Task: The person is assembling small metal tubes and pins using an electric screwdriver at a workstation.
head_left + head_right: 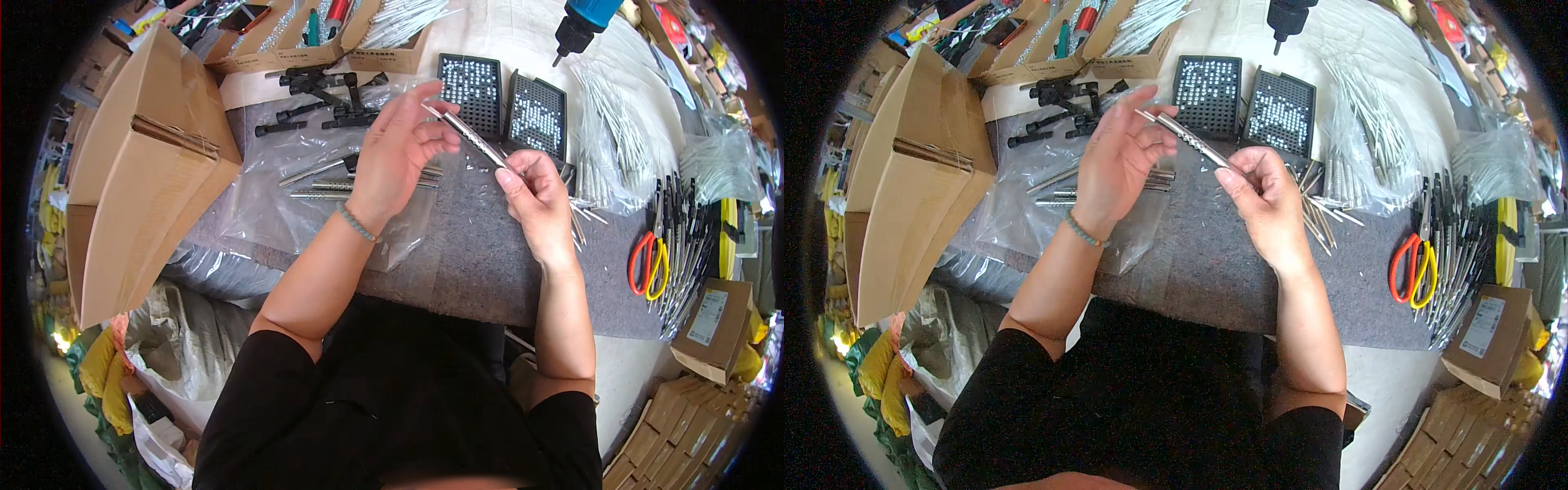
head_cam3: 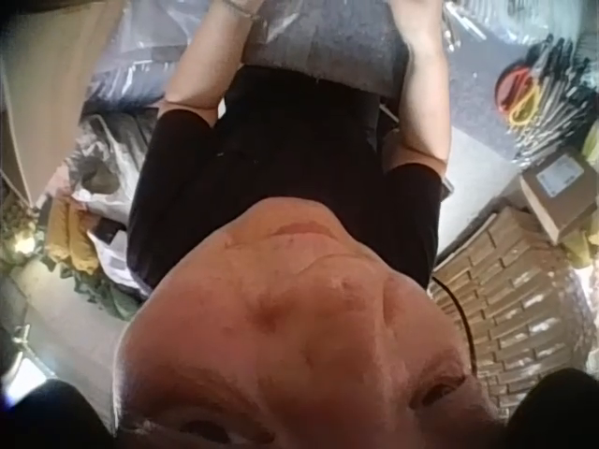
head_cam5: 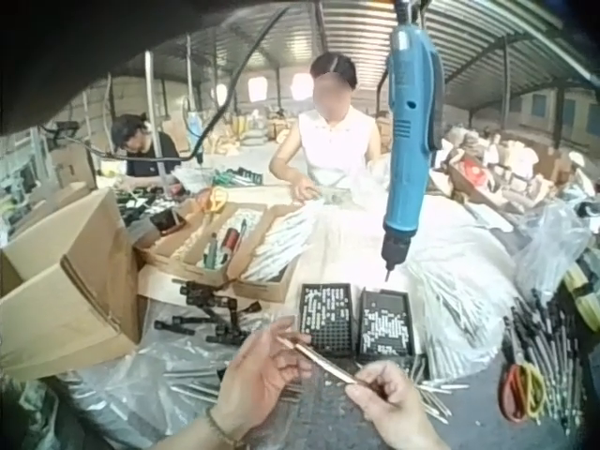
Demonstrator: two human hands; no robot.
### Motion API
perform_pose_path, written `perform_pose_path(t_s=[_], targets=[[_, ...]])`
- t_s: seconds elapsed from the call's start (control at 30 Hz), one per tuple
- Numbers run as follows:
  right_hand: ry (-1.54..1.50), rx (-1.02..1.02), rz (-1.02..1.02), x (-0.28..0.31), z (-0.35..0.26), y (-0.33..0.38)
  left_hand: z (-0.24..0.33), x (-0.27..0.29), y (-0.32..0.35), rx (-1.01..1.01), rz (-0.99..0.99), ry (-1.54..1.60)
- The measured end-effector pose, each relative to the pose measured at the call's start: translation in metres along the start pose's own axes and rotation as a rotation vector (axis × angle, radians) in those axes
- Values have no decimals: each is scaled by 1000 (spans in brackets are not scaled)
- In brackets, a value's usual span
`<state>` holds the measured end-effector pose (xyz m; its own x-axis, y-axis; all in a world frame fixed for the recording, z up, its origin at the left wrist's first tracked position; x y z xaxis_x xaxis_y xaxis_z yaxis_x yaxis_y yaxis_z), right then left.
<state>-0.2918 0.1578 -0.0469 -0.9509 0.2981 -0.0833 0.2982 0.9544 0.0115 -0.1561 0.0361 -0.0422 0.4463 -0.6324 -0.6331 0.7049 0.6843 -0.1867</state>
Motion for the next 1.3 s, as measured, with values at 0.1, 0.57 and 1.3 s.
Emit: perform_pose_path(t_s=[0.1, 0.57, 1.3], targets=[[-30, -9, -23, -3, -2, 0, 0, 0, 1, -8, 8, -37], [86, 278, -15, -9, -6, -1, -31, -15, 5, 252, -143, 29], [892, 654, 285, -4, -36, 12, -18, -3, 6, 119, 68, 53]])
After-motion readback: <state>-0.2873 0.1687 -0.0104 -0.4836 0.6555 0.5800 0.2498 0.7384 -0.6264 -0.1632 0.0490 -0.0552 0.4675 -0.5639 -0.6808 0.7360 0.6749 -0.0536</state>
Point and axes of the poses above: each hand's wrist, its own y-axis away from the middle knuckle, its own x-axis out of the back of the hand, z = x × y, the point moved 4 cm from there along -y, towards the middle knuckle, and after that the axes turned 5 degrees about -z, right-handed, at the moved point
